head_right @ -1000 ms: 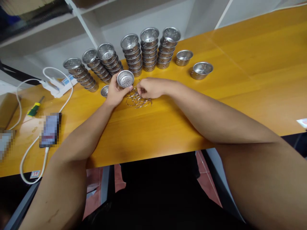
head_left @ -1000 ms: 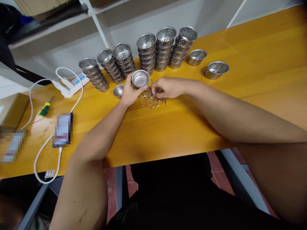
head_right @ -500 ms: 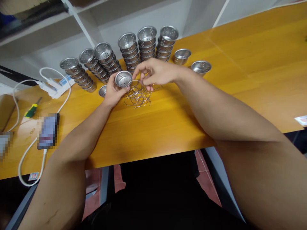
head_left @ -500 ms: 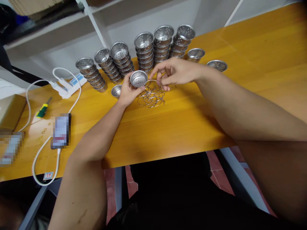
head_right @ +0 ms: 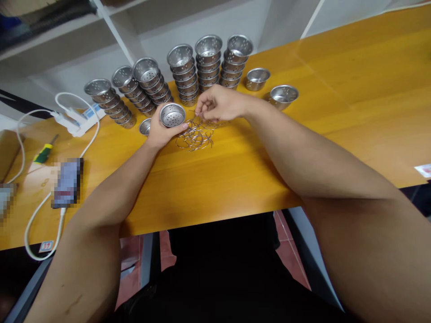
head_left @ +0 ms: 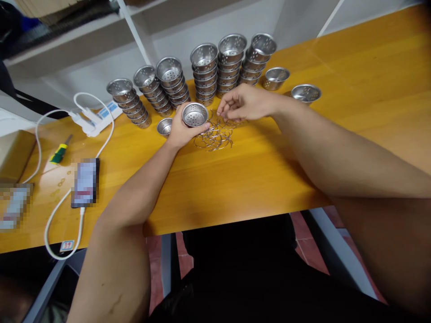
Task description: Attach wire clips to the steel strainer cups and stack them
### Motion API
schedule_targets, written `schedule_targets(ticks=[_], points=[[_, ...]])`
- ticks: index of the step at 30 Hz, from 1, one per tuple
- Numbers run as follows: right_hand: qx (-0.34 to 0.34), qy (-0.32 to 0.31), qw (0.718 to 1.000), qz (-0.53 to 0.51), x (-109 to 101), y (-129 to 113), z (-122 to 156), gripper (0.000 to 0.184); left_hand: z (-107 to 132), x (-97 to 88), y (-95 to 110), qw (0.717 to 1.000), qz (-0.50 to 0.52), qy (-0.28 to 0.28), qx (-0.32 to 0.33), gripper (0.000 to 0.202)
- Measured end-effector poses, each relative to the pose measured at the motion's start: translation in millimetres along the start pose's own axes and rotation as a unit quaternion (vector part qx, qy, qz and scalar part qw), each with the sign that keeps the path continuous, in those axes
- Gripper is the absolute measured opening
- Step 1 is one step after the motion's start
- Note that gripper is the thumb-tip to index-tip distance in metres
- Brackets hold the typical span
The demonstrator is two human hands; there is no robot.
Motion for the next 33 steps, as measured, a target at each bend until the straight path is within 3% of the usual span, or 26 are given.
schedule_targets(ticks=[6, 14, 19, 23, 33], points=[[-0.006, 0.009, 0.999, -0.04, 5.9, -3.0, -2.5, 0.029, 2.2, -2.3, -5.1, 0.999, 0.013, -0.013, -0.038, 0.103], [-0.044, 0.098, 0.992, -0.07, 16.4, -6.0, -10.5, 0.035, -0.4, -4.1, -14.3, 0.999, 0.026, -0.03, -0.022, 0.116], [-0.053, 0.167, 0.984, -0.016, 29.9, -10.9, -14.9, 0.023, 1.4, -2.6, -14.3, 0.998, 0.05, -0.034, -0.024, 0.118], [-0.061, 0.219, 0.971, 0.073, 37.5, -14.6, -16.0, 0.027, 2.6, 1.2, -9.4, 0.996, 0.074, -0.047, -0.032, 0.116], [-0.058, 0.234, 0.951, 0.192, 57.0, -15.4, -17.4, 0.038, 0.8, 10.7, 4.5, 0.99, 0.112, -0.082, -0.011, 0.105]])
Point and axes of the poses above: each hand's wrist, its own z-axis away from the middle knuckle, its own x-axis out of the palm, y = z × x, the point moved 1 cm from there along -z, towards the middle knuckle, and after that the axes turned 4 degrees about z, right-handed, at the moved point
